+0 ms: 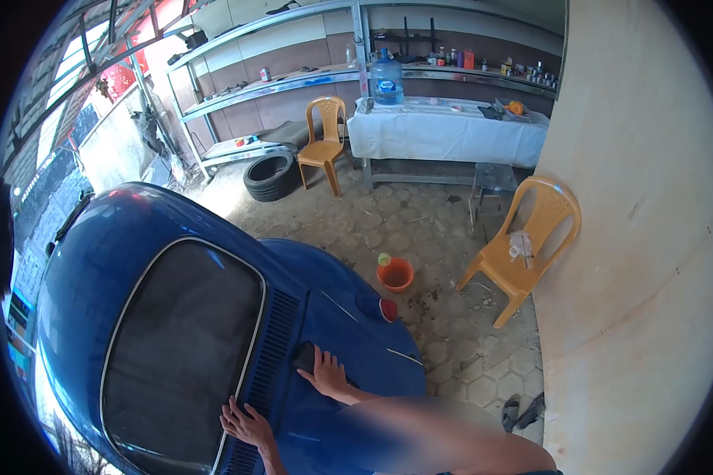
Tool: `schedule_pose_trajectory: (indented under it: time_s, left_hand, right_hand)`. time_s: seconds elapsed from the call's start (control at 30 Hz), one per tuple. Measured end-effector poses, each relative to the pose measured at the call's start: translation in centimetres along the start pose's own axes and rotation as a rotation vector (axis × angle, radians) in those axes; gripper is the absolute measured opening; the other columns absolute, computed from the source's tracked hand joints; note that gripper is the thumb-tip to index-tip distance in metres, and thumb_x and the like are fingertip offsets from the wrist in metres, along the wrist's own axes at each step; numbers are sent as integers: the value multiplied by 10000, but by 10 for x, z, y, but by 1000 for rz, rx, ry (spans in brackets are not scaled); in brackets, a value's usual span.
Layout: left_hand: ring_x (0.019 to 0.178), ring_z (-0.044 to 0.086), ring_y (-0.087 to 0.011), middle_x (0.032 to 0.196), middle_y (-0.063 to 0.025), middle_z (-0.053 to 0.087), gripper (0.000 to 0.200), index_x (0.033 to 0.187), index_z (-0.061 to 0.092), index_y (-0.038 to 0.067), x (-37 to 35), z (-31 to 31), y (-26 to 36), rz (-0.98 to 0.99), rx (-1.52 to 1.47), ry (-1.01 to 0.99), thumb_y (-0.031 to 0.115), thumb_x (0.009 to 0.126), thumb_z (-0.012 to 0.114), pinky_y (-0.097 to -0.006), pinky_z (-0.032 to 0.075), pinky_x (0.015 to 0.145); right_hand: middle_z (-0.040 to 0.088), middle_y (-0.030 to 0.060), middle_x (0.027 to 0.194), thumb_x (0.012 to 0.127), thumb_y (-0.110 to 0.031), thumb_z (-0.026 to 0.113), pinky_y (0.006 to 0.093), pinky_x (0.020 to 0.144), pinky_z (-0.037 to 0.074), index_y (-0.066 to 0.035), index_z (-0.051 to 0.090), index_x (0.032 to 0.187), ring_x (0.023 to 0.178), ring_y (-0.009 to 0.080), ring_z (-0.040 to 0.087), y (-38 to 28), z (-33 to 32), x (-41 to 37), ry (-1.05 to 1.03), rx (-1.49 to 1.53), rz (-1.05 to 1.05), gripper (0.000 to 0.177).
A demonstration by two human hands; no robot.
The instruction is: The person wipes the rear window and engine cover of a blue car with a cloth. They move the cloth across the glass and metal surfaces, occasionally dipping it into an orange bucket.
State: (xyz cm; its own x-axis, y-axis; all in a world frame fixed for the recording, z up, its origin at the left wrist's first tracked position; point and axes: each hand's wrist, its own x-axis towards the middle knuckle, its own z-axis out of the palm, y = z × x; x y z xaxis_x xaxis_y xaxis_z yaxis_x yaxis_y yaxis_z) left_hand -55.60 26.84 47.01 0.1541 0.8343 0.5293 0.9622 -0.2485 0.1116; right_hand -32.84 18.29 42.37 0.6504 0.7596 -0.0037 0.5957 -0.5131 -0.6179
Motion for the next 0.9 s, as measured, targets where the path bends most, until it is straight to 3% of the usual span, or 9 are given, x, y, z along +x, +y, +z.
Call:
schedule_pose_trajectory:
  time_s: [0.2, 0.37, 0.4, 0.43, 0.57, 0.9]
  left_hand:
    - [1275, 488, -371, 1340, -140, 586, 360, 1376, 653, 148, 23, 23, 56, 29, 55, 19, 305, 1067, 555, -550, 421, 1056]
    - [1274, 490, -381, 1328, -156, 576, 367, 1371, 660, 156, 26, 47, 64, 2, 42, 40, 318, 1066, 537, -558, 402, 1090]
    - [1266, 489, -382, 1316, -160, 571, 366, 1376, 660, 166, 26, 48, 65, 9, 23, 69, 316, 1066, 537, -563, 400, 1090]
    - [1112, 615, -364, 1263, -177, 657, 366, 1311, 723, 148, 33, 27, 75, 123, 68, 135, 344, 1003, 713, -545, 506, 976]
    - [1001, 636, -329, 1134, -164, 682, 281, 1229, 774, 159, 38, 21, 80, 201, 123, 237, 320, 1031, 656, -511, 508, 965]
    - [896, 624, -301, 1232, -177, 638, 331, 1327, 737, 209, 48, 5, 86, 259, 279, 199, 353, 1058, 609, -514, 507, 956]
  right_hand:
    - [592, 257, 1242, 992, -689, 542, 554, 770, 550, -6, 350, 1588, 1060, 396, 618, -3, -14, 83, 144, -91, -311, 927]
    - [566, 208, 1315, 963, -661, 610, 465, 852, 478, -60, 349, 1610, 1105, 342, 590, -7, -14, 117, 216, 32, -550, 921]
    - [569, 211, 1304, 963, -659, 613, 464, 845, 473, -52, 362, 1602, 1089, 344, 591, -10, -16, 122, 210, 42, -559, 915]
    - [571, 213, 1292, 964, -656, 616, 463, 838, 469, -45, 374, 1593, 1072, 346, 593, -13, -19, 125, 202, 51, -567, 910]
    - [579, 201, 1296, 966, -676, 588, 465, 841, 473, -55, 353, 1607, 1076, 341, 594, -22, -18, 141, 178, 60, -599, 923]
    - [573, 164, 1244, 954, -670, 614, 446, 829, 484, -88, 355, 1607, 1035, 307, 590, -61, -30, 173, 177, 132, -513, 912]
